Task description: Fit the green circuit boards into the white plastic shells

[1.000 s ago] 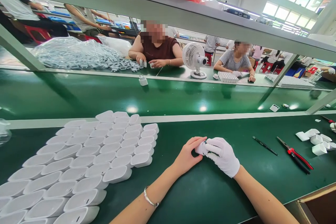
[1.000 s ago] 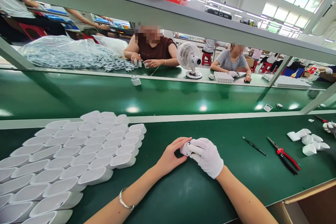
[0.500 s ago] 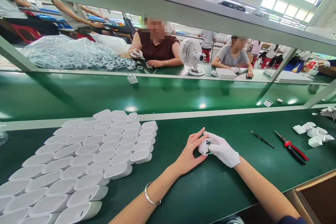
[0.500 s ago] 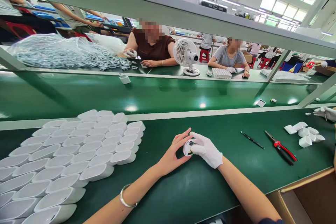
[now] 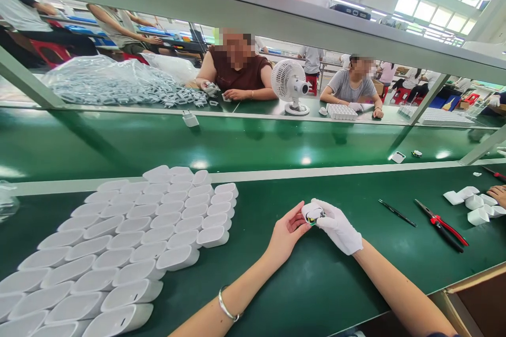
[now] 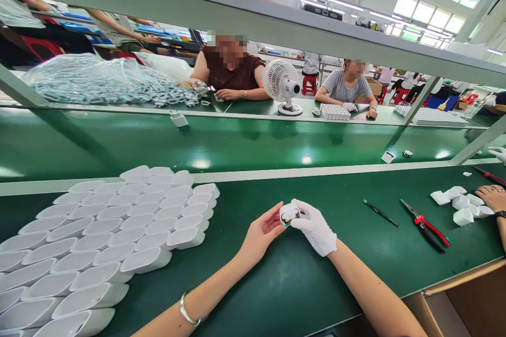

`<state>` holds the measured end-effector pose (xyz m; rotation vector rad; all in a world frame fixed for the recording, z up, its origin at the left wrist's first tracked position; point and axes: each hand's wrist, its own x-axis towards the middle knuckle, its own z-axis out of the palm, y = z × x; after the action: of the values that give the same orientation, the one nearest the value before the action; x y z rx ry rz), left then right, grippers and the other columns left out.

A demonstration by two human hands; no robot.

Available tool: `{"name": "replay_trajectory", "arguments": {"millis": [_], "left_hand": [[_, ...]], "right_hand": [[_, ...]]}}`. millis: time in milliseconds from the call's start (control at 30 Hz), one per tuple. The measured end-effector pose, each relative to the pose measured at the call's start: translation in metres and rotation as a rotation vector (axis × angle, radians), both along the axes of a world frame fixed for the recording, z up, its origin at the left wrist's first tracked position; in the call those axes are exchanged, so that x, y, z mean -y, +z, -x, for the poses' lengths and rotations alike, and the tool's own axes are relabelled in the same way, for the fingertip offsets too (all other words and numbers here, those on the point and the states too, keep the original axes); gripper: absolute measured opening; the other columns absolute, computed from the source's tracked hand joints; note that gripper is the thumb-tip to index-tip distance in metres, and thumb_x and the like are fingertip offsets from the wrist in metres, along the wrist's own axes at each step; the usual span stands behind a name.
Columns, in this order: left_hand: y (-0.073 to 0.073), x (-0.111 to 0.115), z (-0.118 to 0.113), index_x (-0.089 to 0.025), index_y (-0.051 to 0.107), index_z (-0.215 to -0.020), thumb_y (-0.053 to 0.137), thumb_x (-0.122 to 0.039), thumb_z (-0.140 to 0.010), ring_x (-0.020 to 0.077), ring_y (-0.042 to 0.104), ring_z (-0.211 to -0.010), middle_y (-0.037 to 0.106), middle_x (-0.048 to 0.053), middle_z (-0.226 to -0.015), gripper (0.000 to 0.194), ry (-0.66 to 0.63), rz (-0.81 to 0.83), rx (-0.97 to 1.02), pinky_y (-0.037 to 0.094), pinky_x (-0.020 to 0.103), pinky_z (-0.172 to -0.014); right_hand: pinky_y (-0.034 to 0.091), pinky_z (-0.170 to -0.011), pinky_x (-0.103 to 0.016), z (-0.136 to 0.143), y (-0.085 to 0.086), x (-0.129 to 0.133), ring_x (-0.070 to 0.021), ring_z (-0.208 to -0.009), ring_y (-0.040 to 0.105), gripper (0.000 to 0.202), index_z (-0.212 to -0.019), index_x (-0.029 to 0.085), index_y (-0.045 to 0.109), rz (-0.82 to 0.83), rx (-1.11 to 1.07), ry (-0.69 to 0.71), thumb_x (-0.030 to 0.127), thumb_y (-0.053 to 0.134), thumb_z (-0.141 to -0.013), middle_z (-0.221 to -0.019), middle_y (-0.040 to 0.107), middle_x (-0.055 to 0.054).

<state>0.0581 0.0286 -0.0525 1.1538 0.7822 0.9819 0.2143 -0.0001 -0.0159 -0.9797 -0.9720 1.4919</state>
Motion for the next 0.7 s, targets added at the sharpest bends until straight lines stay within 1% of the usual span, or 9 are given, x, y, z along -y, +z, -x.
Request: {"name": "replay_trajectory", "arguments": {"millis": [67, 100, 233, 400, 533, 700], "left_hand": [[0.001, 0.0, 0.001, -0.014, 0.047, -0.13, 0.079, -0.035, -0.057, 0.024, 0.061, -0.1, 0.064, 0.012, -0.114, 0.083, 0.002, 0.0, 0.014, 0.049, 0.042, -0.092], [0.002, 0.0, 0.001, -0.014, 0.047, -0.13, 0.08, -0.036, -0.056, 0.0244, 0.061, -0.1, 0.063, 0.013, -0.116, 0.084, 0.005, 0.005, 0.014, 0.049, 0.042, -0.092], [0.006, 0.0, 0.004, -0.015, 0.051, -0.126, 0.076, -0.037, -0.062, 0.0251, 0.06, -0.104, 0.062, 0.011, -0.12, 0.073, 0.015, 0.041, 0.009, 0.048, 0.042, -0.094], [0.01, -0.001, 0.004, -0.015, 0.056, -0.121, 0.078, -0.036, -0.058, 0.0282, 0.056, -0.113, 0.06, 0.011, -0.124, 0.071, 0.028, 0.074, 0.019, 0.044, 0.044, -0.1], [0.013, 0.0, 0.005, -0.015, 0.057, -0.12, 0.078, -0.033, -0.059, 0.0277, 0.057, -0.112, 0.062, 0.01, -0.121, 0.067, 0.034, 0.095, 0.029, 0.042, 0.045, -0.102], [0.013, -0.001, 0.004, -0.015, 0.059, -0.117, 0.079, -0.033, -0.058, 0.0272, 0.058, -0.11, 0.064, 0.01, -0.118, 0.064, 0.038, 0.122, 0.043, 0.041, 0.045, -0.102]], "right_hand": [[0.038, -0.097, -0.043, 0.0, -0.004, 0.0, -0.0231, -0.101, 0.058, 0.056, -0.108, 0.02, 0.06, 0.009, 0.001, -0.036, 0.034, 0.079, -0.057, -0.104, 0.064, -0.007], [0.038, -0.098, -0.044, 0.001, -0.006, -0.001, -0.0237, -0.102, 0.058, 0.056, -0.108, 0.019, 0.06, 0.007, 0.005, -0.05, 0.034, 0.079, -0.057, -0.105, 0.065, -0.007], [0.039, -0.099, -0.045, 0.005, -0.012, -0.003, -0.025, -0.101, 0.06, 0.054, -0.103, 0.019, 0.063, -0.023, 0.049, -0.082, 0.034, 0.081, -0.055, -0.103, 0.066, -0.007], [0.041, -0.098, -0.046, 0.007, -0.018, -0.003, -0.0257, -0.103, 0.061, 0.057, -0.105, 0.021, 0.062, -0.028, 0.063, -0.123, 0.032, 0.082, -0.053, -0.105, 0.067, -0.007], [0.041, -0.099, -0.046, 0.008, -0.018, -0.002, -0.0252, -0.103, 0.061, 0.056, -0.105, 0.02, 0.061, -0.012, 0.06, -0.136, 0.029, 0.082, -0.053, -0.105, 0.067, -0.006], [0.041, -0.098, -0.044, 0.01, -0.017, -0.002, -0.0239, -0.1, 0.061, 0.051, -0.099, 0.02, 0.063, 0.004, 0.067, -0.152, 0.028, 0.082, -0.053, -0.101, 0.068, -0.005]]}}
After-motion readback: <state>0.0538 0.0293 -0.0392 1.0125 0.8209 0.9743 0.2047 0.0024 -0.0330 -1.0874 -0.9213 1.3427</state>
